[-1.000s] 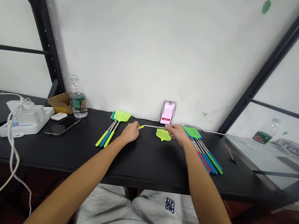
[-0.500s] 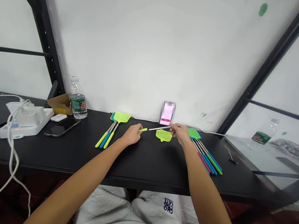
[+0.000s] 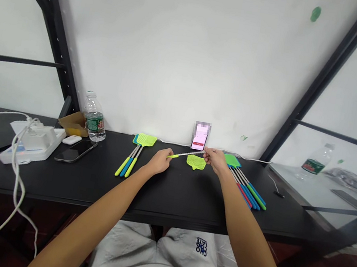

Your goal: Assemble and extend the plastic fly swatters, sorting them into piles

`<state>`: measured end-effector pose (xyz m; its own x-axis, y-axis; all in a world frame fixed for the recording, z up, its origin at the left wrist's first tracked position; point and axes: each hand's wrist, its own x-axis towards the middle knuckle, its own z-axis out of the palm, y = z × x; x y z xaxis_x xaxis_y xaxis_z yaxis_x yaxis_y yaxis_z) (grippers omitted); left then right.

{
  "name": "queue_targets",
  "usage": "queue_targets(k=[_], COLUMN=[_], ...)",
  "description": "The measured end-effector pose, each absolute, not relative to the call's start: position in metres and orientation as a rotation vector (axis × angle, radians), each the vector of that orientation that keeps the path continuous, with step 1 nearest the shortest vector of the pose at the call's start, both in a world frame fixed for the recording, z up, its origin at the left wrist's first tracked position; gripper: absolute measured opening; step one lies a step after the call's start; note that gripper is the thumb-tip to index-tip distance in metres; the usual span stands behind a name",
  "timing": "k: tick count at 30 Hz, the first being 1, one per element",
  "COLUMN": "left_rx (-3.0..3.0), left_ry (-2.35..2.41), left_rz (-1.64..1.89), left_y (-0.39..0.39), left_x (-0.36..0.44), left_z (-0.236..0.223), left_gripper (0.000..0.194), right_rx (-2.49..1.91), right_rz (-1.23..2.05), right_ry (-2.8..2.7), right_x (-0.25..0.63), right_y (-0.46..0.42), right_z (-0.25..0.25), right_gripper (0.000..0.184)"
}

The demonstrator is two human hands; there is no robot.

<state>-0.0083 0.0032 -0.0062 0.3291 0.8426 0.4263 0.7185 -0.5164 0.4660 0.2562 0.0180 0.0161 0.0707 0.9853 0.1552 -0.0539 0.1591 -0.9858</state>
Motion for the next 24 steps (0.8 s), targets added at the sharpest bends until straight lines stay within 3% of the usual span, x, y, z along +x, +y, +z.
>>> queue_targets(k=[11, 24], left_rx=[2.432, 2.429], left_ry=[1.274, 1.118], left_rz=[0.976, 0.9], left_y=[0.001, -0.02], left_x=[-0.007, 0.007], left_z=[-0.006, 0.001], left_gripper=[0.01, 0.024], right_rx=[-1.079, -1.055], right_rz=[1.124, 1.266], right_ry=[-1.159, -1.31], right_x=[0.254, 0.228], right_y=[0.016, 0.011], right_z=[0.018, 0.009], right_gripper=[0.033, 0.034])
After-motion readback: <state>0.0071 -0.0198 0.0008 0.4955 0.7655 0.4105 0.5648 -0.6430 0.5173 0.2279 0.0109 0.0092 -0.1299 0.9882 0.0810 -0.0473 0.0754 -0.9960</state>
